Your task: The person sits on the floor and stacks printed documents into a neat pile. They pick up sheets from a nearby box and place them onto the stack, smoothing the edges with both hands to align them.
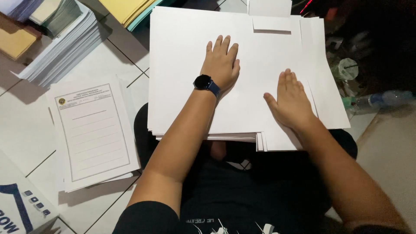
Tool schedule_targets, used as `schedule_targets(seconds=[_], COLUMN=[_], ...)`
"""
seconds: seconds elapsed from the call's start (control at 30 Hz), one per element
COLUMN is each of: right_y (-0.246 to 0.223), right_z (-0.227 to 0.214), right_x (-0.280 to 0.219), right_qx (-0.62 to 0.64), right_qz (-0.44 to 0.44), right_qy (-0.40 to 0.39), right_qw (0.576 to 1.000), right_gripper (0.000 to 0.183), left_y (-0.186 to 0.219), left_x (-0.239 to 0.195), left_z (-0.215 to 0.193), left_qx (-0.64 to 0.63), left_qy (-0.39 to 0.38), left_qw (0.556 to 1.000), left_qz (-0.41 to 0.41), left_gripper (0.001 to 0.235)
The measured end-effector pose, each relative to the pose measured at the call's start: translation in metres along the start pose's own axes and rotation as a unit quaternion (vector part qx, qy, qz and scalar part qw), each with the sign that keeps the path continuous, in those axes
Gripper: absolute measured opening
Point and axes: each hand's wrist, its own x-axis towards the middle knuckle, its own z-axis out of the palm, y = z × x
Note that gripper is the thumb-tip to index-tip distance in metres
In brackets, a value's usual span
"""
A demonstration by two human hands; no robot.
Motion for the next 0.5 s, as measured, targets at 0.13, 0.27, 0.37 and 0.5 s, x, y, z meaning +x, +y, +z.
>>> schedule_targets(seconds=[0.13,0.27,0.37,0.5], right_y=[-0.012,-0.029,-0.042,-0.048], right_z=[-0.018,-0.036,-0.047,-0.062], right_x=[0.059,0.116,0.145,0.178], right_qx=[-0.024,-0.027,-0.006,0.046], right_qz=[0.024,0.05,0.023,0.017], right_qy=[0.007,-0.008,0.006,0.053], right_qw=[0.999,0.998,1.0,0.997], right_gripper=[0.097,0.104,0.099,0.081], left_y=[-0.003,-0.003,-0.004,-0.004], left_x=[0.001,0.001,0.002,0.003], left_z=[0.003,0.005,0.004,0.012], left_qx=[-0.006,-0.015,-0.017,0.006], left_qy=[0.004,0.01,0.015,0.009], left_qw=[1.0,1.0,1.0,1.0], left_qz=[0.001,-0.006,-0.005,-0.014], left_gripper=[0.044,0.042,0.042,0.045])
